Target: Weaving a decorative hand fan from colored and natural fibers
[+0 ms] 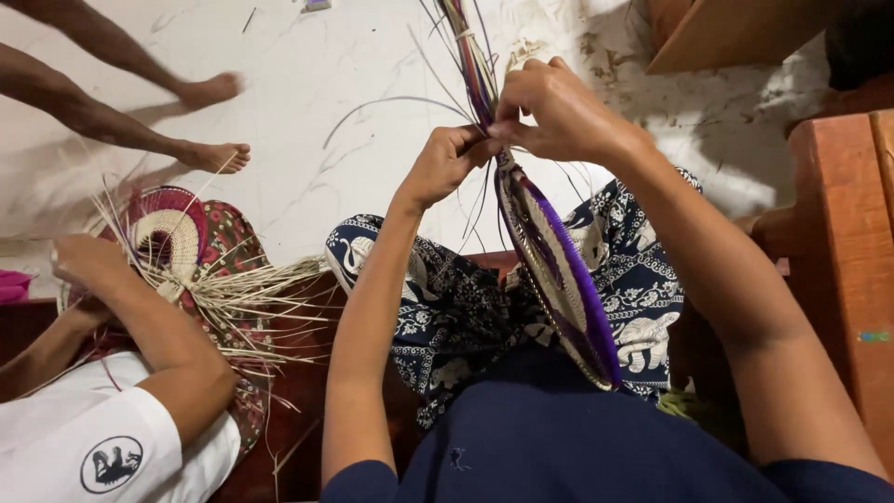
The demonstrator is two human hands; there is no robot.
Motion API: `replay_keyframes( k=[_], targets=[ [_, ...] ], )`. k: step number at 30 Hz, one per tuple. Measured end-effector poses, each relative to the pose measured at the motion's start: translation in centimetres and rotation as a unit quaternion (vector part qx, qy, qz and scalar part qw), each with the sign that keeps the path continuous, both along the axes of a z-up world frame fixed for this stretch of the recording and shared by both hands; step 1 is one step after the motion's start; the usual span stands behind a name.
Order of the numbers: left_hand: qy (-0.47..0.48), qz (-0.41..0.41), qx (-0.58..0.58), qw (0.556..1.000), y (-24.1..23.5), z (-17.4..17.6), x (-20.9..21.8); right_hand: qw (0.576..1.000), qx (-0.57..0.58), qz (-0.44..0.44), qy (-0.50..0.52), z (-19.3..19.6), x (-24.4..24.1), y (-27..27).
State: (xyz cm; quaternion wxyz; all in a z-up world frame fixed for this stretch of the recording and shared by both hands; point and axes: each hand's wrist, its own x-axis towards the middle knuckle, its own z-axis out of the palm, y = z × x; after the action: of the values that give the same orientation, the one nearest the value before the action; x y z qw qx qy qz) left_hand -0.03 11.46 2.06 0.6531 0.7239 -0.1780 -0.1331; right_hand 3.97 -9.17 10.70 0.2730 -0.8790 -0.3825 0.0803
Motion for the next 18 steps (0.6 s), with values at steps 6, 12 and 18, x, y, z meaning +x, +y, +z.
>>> replay_keyframes(
  k=[6,12,18],
  targets=[
    [0.011,0.002,0.055,0.998,0.6,0.4,0.9,0.989,0.091,0.095,-0.061,-0.9,-2.4,0.1],
    [-0.044,0.063,0.071,0.995,-0.2,0.2,0.6,0.990,0.096,-0.024,-0.101,-2.4,-1.9,-1.5],
    [-0.038,0.067,0.062,0.995,-0.5,2.7,-0.7,0.991,-0.001,-0.115,0.061,-4.1,-0.8,-2.3]
  ],
)
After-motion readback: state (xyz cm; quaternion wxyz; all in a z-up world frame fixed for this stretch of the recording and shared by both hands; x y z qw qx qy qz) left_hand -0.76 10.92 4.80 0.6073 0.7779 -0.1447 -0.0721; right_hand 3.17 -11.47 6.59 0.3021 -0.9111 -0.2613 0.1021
